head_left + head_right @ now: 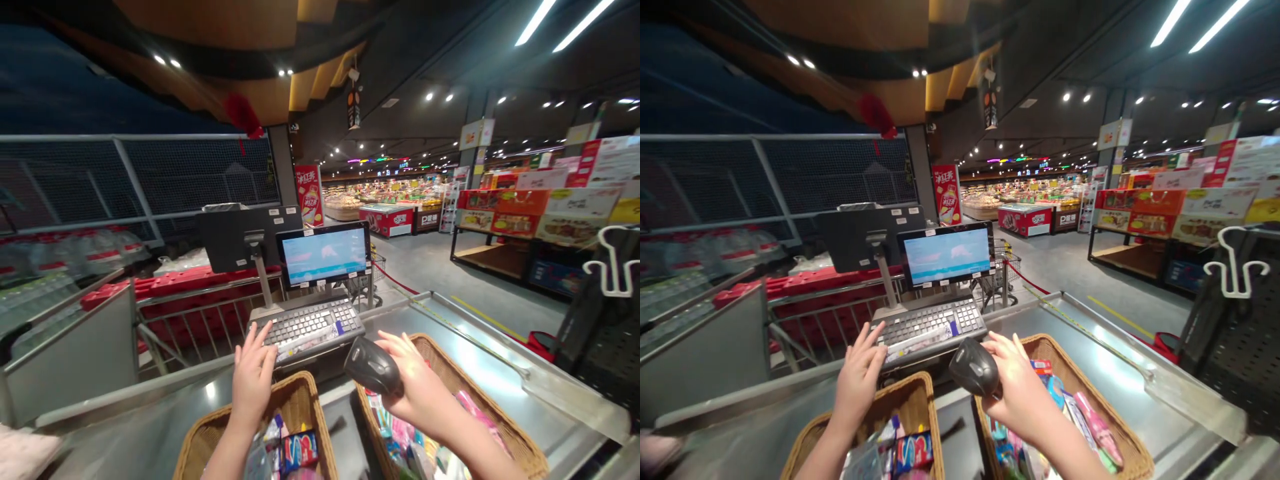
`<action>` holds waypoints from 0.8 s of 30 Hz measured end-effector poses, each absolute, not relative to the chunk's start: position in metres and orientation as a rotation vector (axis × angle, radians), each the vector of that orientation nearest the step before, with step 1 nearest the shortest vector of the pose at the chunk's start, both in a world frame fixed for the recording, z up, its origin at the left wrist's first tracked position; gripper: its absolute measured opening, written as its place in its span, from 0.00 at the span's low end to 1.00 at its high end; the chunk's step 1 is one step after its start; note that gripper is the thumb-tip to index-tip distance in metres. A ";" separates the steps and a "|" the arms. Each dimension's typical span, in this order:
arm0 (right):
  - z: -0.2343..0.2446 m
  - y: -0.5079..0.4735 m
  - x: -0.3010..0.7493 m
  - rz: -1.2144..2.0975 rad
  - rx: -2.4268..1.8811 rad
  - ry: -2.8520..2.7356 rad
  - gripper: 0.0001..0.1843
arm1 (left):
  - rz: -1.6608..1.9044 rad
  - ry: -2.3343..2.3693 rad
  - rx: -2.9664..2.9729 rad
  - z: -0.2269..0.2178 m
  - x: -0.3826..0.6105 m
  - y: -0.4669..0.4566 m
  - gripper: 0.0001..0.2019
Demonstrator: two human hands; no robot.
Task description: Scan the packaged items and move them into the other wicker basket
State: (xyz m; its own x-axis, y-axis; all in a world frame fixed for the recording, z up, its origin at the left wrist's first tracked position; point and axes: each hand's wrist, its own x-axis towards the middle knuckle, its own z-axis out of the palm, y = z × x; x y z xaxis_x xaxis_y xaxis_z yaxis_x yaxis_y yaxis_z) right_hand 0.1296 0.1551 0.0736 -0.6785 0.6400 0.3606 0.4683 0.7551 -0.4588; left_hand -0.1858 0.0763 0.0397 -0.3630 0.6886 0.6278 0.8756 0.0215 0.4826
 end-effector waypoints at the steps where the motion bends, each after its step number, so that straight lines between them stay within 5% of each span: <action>1: 0.072 0.154 0.126 0.450 -0.825 -2.449 0.35 | -1.252 -2.083 -1.615 0.038 -0.189 0.071 0.22; 14: 0.055 0.139 0.081 0.446 -0.626 -2.524 0.38 | -1.049 -2.302 -1.536 0.001 -0.231 -0.016 0.20; 24: 0.049 0.114 0.048 0.597 -0.518 -2.646 0.30 | -0.878 -2.497 -1.549 -0.032 -0.242 -0.073 0.20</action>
